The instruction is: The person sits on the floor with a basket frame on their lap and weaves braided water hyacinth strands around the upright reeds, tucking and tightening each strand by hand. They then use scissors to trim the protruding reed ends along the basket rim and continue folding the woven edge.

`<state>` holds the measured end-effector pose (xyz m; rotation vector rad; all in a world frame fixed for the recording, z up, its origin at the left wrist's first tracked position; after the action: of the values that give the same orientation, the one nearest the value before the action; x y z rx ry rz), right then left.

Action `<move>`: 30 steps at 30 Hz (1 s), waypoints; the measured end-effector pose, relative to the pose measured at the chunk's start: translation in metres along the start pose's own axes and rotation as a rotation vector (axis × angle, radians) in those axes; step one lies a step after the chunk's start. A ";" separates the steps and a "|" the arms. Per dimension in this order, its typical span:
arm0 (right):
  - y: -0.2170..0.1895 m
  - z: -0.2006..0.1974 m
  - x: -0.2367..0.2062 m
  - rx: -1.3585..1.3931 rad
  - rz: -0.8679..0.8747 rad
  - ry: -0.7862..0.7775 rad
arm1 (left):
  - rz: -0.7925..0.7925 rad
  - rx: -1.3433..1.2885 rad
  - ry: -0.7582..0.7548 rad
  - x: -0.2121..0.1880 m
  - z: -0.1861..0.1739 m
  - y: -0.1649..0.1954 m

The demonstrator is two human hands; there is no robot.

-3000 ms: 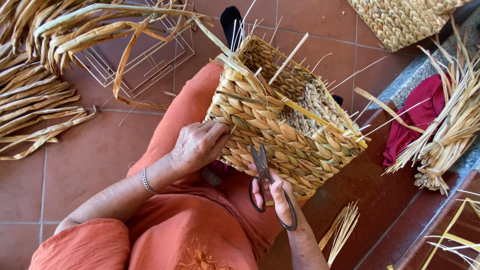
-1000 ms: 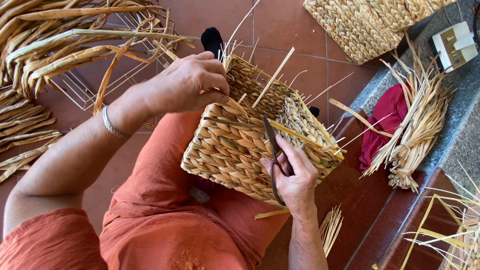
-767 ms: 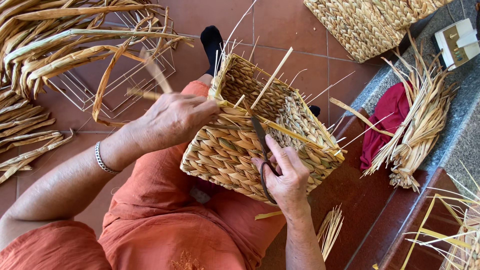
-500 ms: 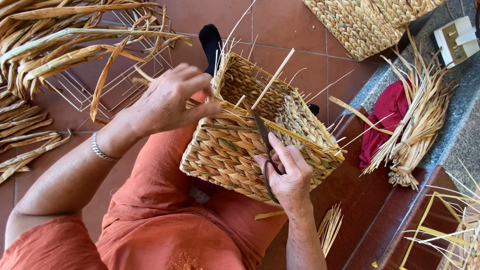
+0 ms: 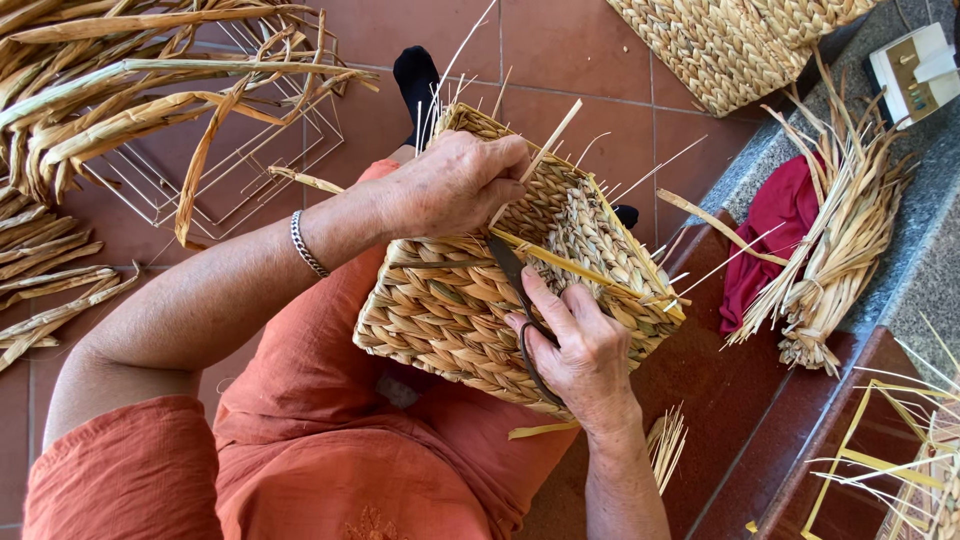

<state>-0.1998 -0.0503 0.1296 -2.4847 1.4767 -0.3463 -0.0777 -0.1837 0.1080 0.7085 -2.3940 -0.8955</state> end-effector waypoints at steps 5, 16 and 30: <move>-0.007 -0.008 0.005 -0.057 -0.034 -0.039 | 0.019 0.001 0.056 -0.003 0.002 -0.005; -0.001 -0.010 0.000 0.129 0.019 -0.010 | -0.051 -0.298 -0.081 0.000 0.003 -0.018; -0.003 -0.016 0.020 -0.098 0.180 -0.160 | -0.115 -0.010 0.106 -0.061 -0.012 -0.004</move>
<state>-0.1931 -0.0678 0.1476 -2.3638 1.6701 -0.0427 -0.0235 -0.1548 0.0976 0.8752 -2.2728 -0.8920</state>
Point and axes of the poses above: each hand's wrist, its own x-axis towards the middle knuckle, its own z-axis out of the palm, y = z × x, the point moved 10 cm from there along x, towards the middle knuckle, and after that the axes turned 15 degrees about -y, right-handed, at the moved point
